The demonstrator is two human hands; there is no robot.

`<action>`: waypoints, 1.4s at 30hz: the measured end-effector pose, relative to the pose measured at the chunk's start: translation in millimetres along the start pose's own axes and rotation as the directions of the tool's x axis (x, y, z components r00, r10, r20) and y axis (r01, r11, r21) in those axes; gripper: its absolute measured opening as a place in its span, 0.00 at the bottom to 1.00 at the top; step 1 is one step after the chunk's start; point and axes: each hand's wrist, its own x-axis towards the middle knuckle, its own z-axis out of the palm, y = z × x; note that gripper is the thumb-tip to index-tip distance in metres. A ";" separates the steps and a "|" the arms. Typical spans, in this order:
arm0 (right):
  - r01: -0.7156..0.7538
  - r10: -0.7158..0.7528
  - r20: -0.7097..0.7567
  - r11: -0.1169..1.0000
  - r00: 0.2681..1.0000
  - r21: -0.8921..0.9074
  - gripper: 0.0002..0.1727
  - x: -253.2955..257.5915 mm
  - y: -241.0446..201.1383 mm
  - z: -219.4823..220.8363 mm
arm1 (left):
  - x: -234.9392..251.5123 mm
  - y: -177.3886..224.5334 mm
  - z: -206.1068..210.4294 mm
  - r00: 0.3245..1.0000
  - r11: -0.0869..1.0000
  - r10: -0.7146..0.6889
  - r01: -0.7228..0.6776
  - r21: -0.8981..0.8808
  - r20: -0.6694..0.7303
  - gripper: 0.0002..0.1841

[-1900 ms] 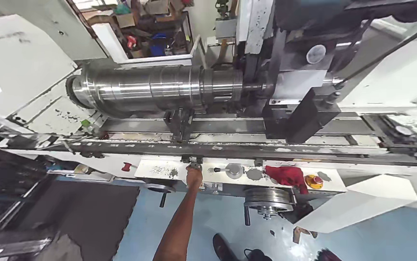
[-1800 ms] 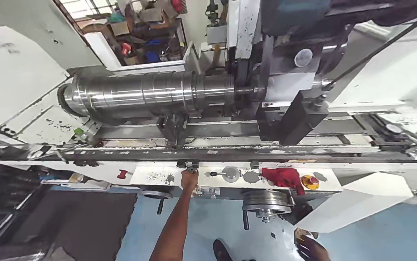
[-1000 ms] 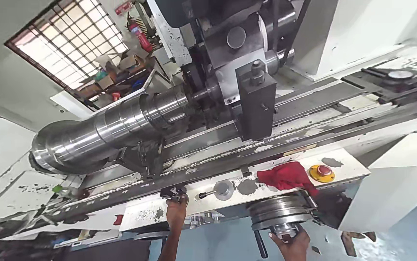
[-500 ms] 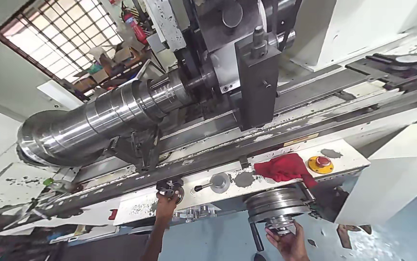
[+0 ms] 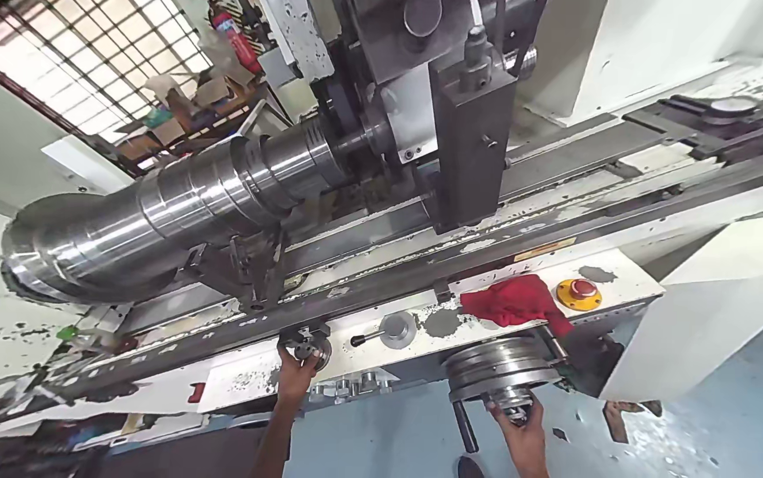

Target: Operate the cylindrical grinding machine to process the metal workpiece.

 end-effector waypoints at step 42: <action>0.268 -0.298 -0.019 0.880 0.954 -0.392 0.67 5.1 0.7 -5.5 | -12.4 21.8 41.9 0.945 0.988 -0.133 0.152 0.041 -0.299 0.46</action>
